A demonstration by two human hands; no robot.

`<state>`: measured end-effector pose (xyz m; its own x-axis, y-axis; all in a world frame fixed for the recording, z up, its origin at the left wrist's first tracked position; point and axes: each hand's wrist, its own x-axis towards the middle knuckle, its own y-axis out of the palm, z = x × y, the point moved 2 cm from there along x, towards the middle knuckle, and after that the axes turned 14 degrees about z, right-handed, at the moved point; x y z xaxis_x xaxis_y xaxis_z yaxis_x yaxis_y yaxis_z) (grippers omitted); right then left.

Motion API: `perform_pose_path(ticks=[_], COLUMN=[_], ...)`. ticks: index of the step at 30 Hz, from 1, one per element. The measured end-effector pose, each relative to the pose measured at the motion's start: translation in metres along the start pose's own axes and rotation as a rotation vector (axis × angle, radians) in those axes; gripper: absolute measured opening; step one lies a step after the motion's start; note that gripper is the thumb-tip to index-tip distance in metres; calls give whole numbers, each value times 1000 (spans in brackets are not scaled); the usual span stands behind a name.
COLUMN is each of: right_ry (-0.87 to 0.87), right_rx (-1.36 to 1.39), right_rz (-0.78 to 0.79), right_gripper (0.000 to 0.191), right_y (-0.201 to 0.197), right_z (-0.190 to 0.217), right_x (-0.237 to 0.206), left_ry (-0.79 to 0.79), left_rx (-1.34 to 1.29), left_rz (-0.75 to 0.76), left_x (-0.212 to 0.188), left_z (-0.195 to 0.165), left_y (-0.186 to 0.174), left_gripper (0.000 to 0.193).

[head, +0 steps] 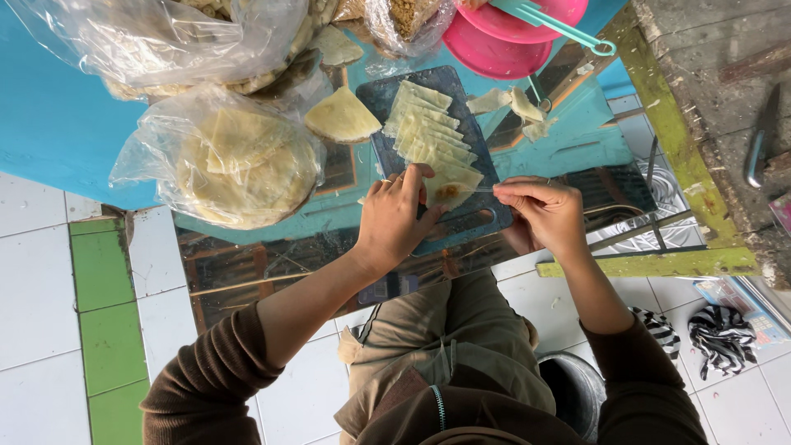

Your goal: The person cuts thin pastry sheets into smaller pieces on a cutting board, arranges the cut pieces, then places brown filling from a plastic bag onto a piece and folds it closed by hand, using a plastic scraper to press and align the sheets.

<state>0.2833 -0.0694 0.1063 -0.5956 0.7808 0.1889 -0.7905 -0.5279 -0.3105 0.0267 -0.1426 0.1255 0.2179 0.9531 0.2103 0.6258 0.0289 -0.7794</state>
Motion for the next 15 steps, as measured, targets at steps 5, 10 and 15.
perform_pose_path(ticks=[5,10,15], right_ry=[-155,-179,-67], right_rx=[-250,-297,-25], right_rz=[-19,-71,-77], right_gripper=[12,11,14], right_y=[3,1,1], right_z=[13,17,9], right_x=[-4,-5,-4], left_ry=[-9,10,21], left_rx=[15,14,29], left_rz=[-5,-11,-28], left_x=[0,0,-1], left_z=[0,-2,-4], left_y=[1,-3,-4], left_gripper=[48,48,46])
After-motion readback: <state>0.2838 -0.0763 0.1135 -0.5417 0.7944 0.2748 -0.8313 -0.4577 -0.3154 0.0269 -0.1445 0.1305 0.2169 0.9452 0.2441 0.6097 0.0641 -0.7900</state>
